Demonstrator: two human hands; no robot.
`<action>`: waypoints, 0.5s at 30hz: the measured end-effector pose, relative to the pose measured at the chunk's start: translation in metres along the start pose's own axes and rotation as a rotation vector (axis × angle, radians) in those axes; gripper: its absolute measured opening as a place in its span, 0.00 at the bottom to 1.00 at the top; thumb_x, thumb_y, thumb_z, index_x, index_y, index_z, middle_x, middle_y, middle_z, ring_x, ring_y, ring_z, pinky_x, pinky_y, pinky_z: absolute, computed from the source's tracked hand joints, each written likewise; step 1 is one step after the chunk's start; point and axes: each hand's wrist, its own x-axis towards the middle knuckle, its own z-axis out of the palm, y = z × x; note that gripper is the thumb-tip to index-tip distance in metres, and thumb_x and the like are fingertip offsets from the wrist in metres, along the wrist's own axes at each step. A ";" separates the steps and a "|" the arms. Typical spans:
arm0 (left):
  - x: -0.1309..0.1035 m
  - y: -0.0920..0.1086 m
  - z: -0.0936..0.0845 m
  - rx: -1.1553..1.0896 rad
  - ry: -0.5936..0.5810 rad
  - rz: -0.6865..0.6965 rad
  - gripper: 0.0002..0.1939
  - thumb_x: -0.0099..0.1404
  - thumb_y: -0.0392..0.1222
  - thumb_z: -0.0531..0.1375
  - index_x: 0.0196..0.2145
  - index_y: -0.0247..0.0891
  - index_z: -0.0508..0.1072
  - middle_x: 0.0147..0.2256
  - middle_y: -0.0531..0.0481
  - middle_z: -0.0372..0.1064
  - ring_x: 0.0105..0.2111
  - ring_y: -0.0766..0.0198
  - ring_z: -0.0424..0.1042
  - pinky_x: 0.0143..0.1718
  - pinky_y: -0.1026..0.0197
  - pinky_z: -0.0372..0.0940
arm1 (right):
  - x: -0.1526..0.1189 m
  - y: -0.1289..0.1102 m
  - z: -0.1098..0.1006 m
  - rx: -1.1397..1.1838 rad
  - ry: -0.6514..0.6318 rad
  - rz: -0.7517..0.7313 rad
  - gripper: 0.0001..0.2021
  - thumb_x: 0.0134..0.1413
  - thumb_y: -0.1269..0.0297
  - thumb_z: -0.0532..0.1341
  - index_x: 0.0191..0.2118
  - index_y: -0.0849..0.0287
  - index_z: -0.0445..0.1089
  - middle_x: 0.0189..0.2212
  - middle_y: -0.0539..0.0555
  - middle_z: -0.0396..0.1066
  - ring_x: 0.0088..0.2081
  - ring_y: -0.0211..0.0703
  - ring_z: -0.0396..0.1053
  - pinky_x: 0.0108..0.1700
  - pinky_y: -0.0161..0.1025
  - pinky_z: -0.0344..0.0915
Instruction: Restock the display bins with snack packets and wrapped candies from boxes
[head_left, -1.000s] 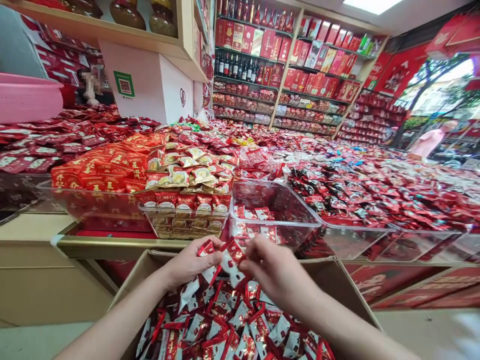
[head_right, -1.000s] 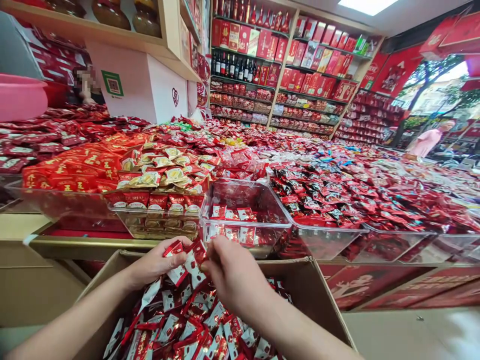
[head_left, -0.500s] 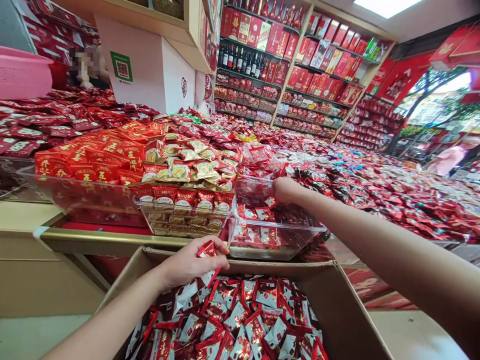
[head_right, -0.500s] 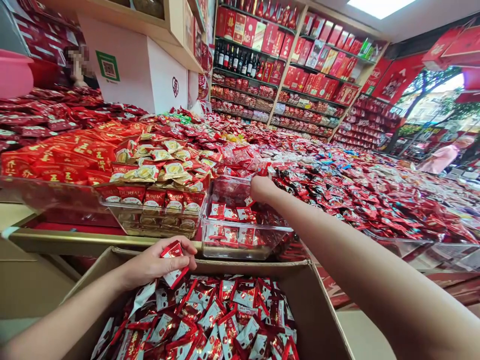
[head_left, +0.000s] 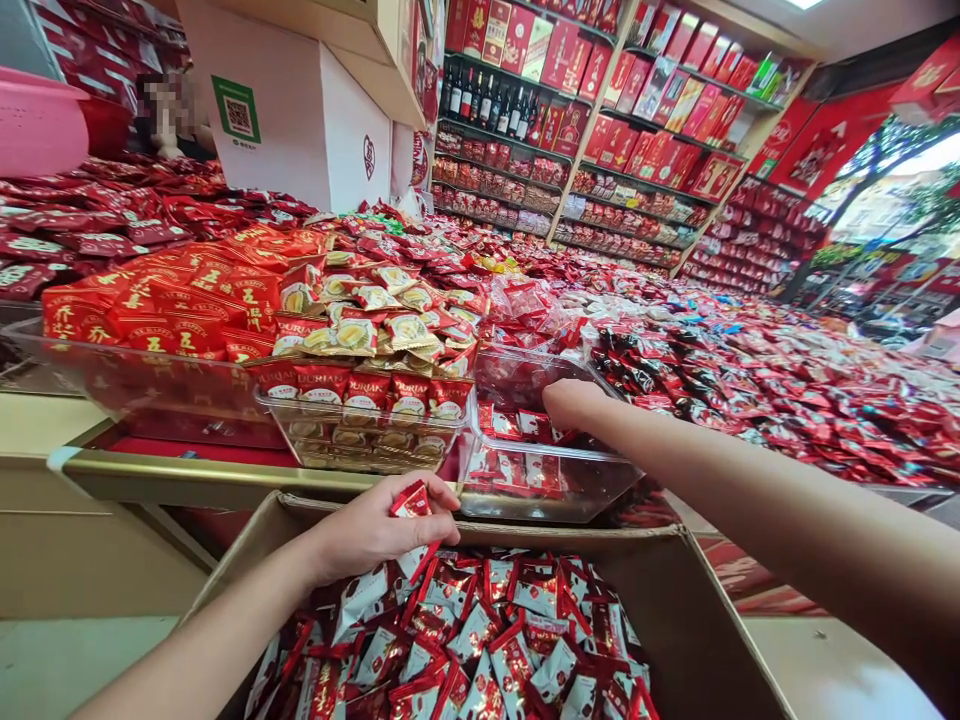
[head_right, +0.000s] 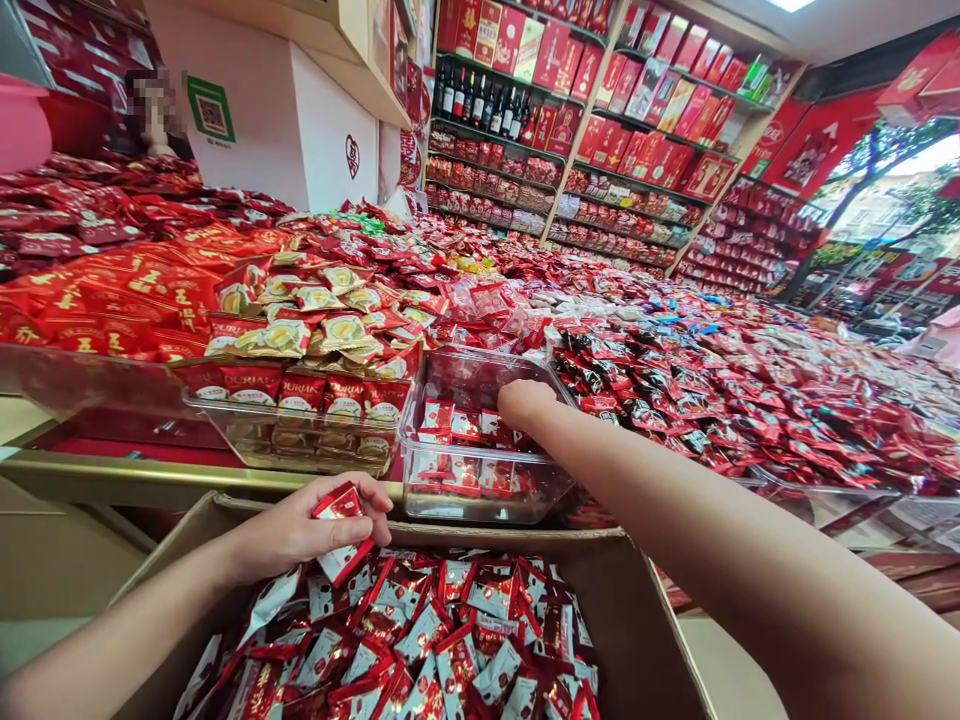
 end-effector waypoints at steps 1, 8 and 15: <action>0.000 0.000 0.000 -0.004 -0.001 0.000 0.12 0.52 0.43 0.58 0.34 0.35 0.64 0.29 0.47 0.70 0.31 0.65 0.67 0.35 0.62 0.59 | -0.001 0.000 0.000 -0.006 0.008 -0.003 0.14 0.43 0.72 0.53 0.39 0.63 0.68 0.37 0.64 0.68 0.40 0.52 0.66 0.37 0.42 0.63; 0.002 -0.001 -0.001 -0.024 -0.008 0.006 0.12 0.53 0.43 0.57 0.34 0.35 0.63 0.29 0.48 0.70 0.30 0.66 0.67 0.32 0.63 0.60 | -0.002 0.000 -0.003 -0.007 0.053 -0.018 0.15 0.44 0.72 0.51 0.39 0.63 0.68 0.38 0.64 0.67 0.40 0.52 0.65 0.37 0.43 0.63; 0.003 -0.001 -0.002 -0.019 -0.010 0.024 0.12 0.54 0.43 0.56 0.35 0.35 0.62 0.30 0.47 0.70 0.30 0.66 0.67 0.31 0.64 0.59 | 0.001 0.008 -0.010 0.018 0.109 0.016 0.16 0.46 0.69 0.51 0.43 0.62 0.66 0.41 0.63 0.66 0.42 0.50 0.64 0.39 0.41 0.62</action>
